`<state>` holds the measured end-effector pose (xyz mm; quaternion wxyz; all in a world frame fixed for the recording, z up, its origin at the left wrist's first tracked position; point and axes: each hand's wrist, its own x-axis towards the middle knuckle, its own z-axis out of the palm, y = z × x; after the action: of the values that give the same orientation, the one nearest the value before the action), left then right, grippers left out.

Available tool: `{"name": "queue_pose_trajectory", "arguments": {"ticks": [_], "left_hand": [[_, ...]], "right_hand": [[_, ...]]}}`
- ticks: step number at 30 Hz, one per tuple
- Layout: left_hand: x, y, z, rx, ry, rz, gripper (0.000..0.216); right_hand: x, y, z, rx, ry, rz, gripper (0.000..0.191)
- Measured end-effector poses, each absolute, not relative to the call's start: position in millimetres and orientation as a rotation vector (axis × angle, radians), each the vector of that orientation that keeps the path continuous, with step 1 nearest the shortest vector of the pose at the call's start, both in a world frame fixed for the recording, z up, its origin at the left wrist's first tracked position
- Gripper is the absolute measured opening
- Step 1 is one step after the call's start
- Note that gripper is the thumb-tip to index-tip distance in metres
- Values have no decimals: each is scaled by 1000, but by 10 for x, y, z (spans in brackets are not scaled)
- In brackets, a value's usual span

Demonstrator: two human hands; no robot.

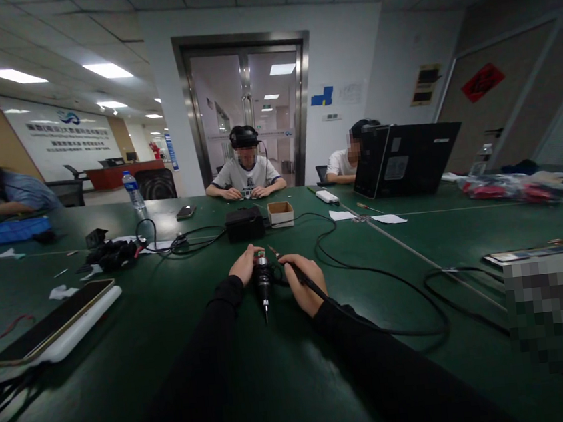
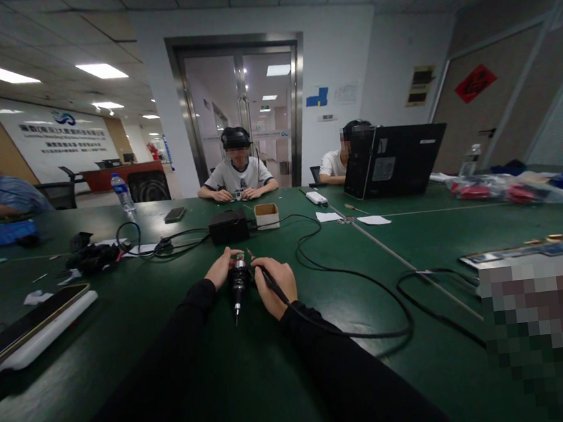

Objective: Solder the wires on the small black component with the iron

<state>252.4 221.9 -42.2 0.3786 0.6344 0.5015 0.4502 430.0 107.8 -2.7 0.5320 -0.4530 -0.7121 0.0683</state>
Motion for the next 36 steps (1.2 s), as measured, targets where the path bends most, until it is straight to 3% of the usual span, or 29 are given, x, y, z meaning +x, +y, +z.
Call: {"name": "queue_pose_trajectory", "arguments": {"ticks": [4, 36], "left_hand": [[2555, 2170, -404, 1564, 1163, 1247, 30], [2565, 2094, -358, 1444, 1081, 1350, 22]], "right_hand": [[4290, 1052, -29, -1046, -1747, 151, 22], [4284, 1087, -47, -1065, -1850, 218, 20]]}}
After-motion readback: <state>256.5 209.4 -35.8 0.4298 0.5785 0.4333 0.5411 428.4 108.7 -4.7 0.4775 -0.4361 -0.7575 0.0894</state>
